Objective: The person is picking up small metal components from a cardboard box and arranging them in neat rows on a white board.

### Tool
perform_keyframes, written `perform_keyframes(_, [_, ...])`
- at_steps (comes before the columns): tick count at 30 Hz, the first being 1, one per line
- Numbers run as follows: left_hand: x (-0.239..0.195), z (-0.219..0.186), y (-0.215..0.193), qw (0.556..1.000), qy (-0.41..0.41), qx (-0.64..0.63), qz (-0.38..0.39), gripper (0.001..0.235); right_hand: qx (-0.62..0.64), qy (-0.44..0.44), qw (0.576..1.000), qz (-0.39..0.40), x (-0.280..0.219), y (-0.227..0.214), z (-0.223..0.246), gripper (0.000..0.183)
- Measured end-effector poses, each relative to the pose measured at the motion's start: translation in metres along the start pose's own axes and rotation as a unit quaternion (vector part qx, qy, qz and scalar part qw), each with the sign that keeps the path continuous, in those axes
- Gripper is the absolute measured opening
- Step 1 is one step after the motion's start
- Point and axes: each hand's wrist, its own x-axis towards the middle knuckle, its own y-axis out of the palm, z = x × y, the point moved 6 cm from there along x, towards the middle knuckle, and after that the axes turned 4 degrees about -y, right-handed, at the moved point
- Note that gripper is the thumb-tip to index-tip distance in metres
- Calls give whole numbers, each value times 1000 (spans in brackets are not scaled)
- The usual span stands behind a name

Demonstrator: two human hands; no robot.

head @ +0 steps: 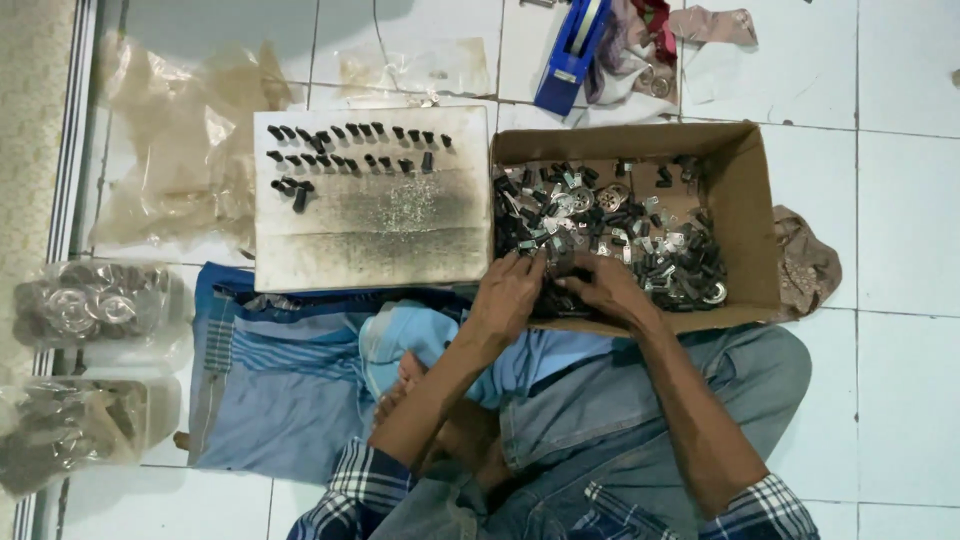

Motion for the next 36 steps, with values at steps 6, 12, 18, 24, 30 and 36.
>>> perform_keyframes(6, [4,14,34,999,13,39,-31,40,-107,-91,986,-88,38,12,-21,41])
perform_keyframes(12, [6,9,20,999,6,33,-18,36,-121,-175,976,-54,77,41,-55,39])
perform_keyframes(18, [6,-7,-14,999,-11,35,-11,36,-72,-107,991,-37,37,23,-19,36])
perform_keyframes(24, [7,-6,18,993,33,79,-82,12,-72,-107,990,-50,25,37,-45,29])
perform_keyframes(30, [12,2,46,994,23,86,-66,14,-111,-89,990,-23,26,42,-51,48])
perform_keyframes(36, [12,-5,29,992,19,84,-93,14,-107,-108,988,2,31,51,-52,54])
